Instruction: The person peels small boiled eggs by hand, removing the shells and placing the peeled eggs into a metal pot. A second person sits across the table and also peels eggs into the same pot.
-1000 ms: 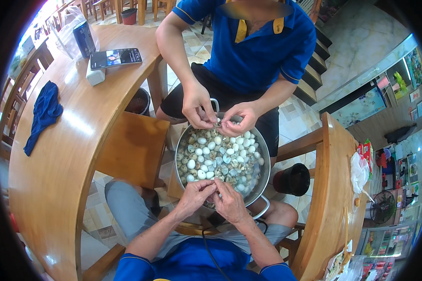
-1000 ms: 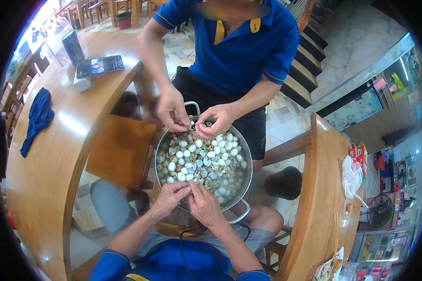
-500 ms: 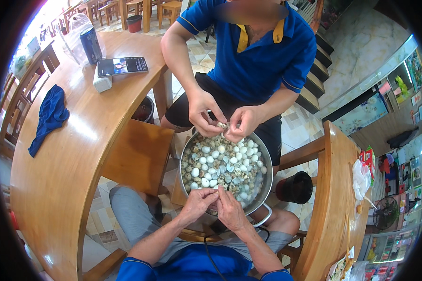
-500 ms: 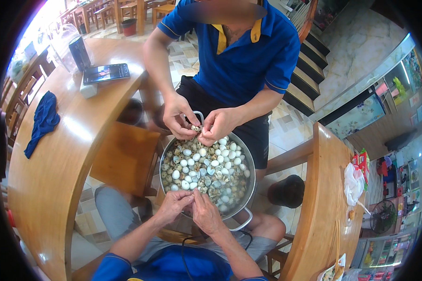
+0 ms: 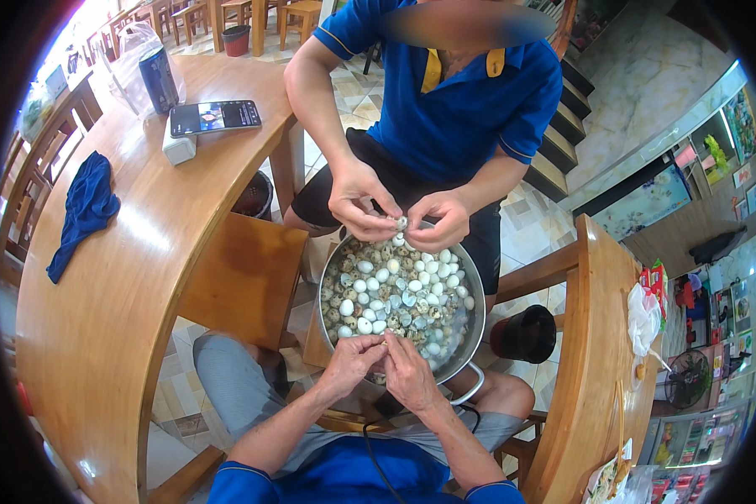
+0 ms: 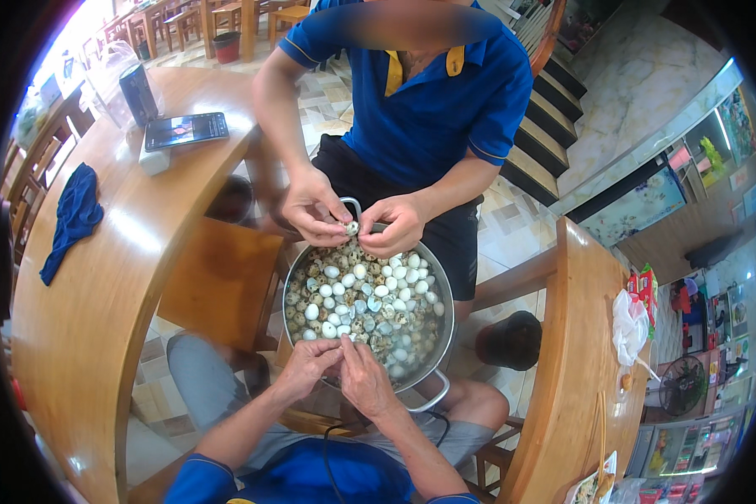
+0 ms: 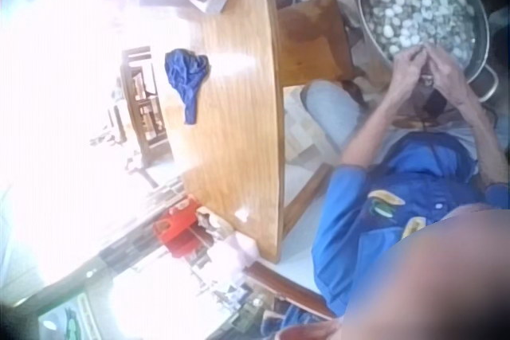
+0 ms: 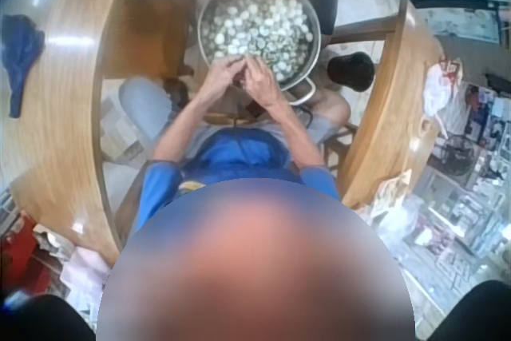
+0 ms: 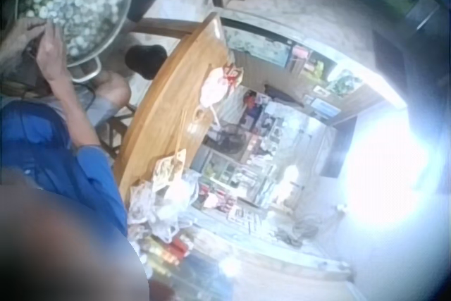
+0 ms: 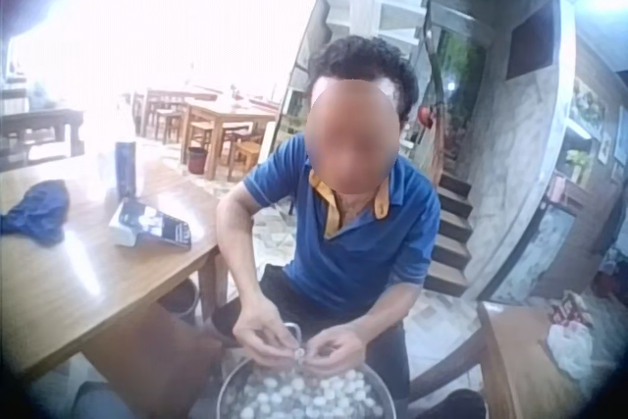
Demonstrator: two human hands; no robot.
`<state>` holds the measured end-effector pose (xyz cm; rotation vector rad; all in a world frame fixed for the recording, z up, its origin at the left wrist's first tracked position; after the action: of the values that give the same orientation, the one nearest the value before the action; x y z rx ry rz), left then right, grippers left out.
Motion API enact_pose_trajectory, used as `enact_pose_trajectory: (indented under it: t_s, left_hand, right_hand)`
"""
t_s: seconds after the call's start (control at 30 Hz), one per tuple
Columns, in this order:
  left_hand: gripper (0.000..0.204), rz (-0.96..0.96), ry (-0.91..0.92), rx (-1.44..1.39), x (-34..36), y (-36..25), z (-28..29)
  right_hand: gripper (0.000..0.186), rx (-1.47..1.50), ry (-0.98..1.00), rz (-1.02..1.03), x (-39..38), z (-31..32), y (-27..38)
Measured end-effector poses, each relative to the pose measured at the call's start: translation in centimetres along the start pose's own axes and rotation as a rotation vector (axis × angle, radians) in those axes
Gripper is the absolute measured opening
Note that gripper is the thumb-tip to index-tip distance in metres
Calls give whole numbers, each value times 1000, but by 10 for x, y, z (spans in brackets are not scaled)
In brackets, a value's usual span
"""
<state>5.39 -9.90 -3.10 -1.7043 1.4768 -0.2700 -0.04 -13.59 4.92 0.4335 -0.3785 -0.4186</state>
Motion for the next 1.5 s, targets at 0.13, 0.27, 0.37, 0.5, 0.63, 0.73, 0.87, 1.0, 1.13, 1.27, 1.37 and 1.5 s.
enact_pose_trajectory:
  t_s: [0.13, 0.27, 0.37, 0.5, 0.63, 0.73, 0.87, 1.0, 1.13, 1.27, 1.37, 1.5]
  left_hand:
    - [25, 8, -4, -24, 0, 3, 1]
    - [25, 27, -27, -50, 1, 6, 2]
    - [24, 32, -44, -55, 1, 7, 3]
    - [23, 32, -21, -70, 2, 7, 1]
    - [23, 28, -43, -30, 1, 7, 2]
    - [23, 32, -51, -14, 0, 6, 2]
    - [23, 33, -45, 9, 1, 3, 1]
    - [25, 29, -30, -18, 0, 1, -1]
    - [26, -3, -27, 49, -3, -2, -1]
    - [27, -9, -21, 60, -2, -6, -1]
    - [27, -7, -9, 138, 0, -9, -1]
    - [26, 34, -12, 81, -1, -2, -1]
  right_hand:
    - [37, 40, 0, -59, 0, 2, -5]
    - [35, 35, -4, -56, -2, 3, -5]
    - [34, 32, -2, -65, -2, 2, -6]
    - [35, 67, 19, -99, -2, 1, -8]
    - [34, 122, 6, -127, -2, 7, -9]
    - [34, 107, 0, -147, -5, 11, -11]
    - [35, -1, 5, -73, -3, 8, -6]
    - [35, -24, -37, -25, 0, 10, -1]
    - [34, -28, -11, -101, -1, 11, -6]
    - [35, 57, 17, -133, -2, 10, -8]
    - [35, 87, 4, -121, -1, 11, -10]
    - [33, 122, -4, -109, -4, 11, -9]
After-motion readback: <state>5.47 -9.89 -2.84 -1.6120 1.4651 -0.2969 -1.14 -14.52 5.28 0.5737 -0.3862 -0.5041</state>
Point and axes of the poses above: each hand's wrist, its own x-axis towards the middle knuckle, its own z-axis out of the back of the hand, y = z × x, the point moved 10 cm from there along x, towards the middle knuckle, and after that the axes turned 10 degrees about -x, right-handed, at the moved point
